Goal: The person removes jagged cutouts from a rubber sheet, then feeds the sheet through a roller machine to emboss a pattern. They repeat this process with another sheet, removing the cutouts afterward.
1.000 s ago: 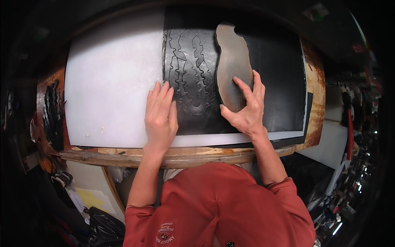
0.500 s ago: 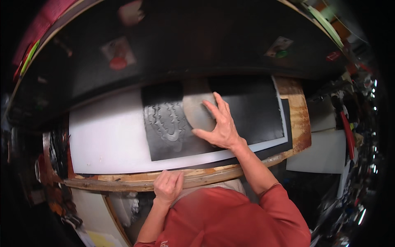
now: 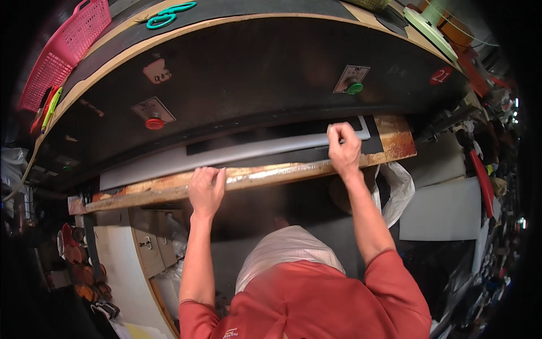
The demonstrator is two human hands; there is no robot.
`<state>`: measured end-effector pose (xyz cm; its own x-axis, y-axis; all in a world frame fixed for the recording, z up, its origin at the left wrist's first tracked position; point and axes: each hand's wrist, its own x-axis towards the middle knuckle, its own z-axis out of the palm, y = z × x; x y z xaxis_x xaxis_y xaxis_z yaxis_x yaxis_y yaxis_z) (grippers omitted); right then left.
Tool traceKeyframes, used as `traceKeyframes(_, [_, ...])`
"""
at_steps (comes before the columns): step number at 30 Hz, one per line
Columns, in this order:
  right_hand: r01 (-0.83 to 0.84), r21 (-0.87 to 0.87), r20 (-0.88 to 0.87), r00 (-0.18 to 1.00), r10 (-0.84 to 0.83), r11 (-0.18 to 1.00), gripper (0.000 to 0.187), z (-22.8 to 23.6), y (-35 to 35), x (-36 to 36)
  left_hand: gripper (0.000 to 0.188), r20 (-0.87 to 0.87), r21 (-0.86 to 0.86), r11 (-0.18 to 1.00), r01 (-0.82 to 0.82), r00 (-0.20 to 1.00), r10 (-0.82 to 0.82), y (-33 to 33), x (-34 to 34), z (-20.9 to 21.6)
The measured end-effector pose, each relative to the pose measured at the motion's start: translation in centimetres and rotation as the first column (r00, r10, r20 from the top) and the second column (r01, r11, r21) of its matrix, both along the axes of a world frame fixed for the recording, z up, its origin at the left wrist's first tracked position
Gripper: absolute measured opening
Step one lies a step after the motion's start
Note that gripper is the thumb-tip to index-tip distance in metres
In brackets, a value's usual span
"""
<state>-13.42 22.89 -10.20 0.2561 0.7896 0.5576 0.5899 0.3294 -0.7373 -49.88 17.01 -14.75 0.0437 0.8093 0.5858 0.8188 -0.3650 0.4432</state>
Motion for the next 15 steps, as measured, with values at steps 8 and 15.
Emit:
traceKeyframes(8, [-0.083,0.051,0.367,0.928,0.058,0.995,0.010,-3.8,-2.1,-1.5,0.028,-0.098,0.042,0.993,-0.108,0.989,0.111,1.2,1.2,1.4])
traceKeyframes(15, [-0.112,0.011,0.367,0.925,0.100,0.994,0.006,-3.8,-2.9,-0.9,0.029,-0.105,0.023,0.994,-0.111,0.988,0.113,0.8,1.1,1.2])
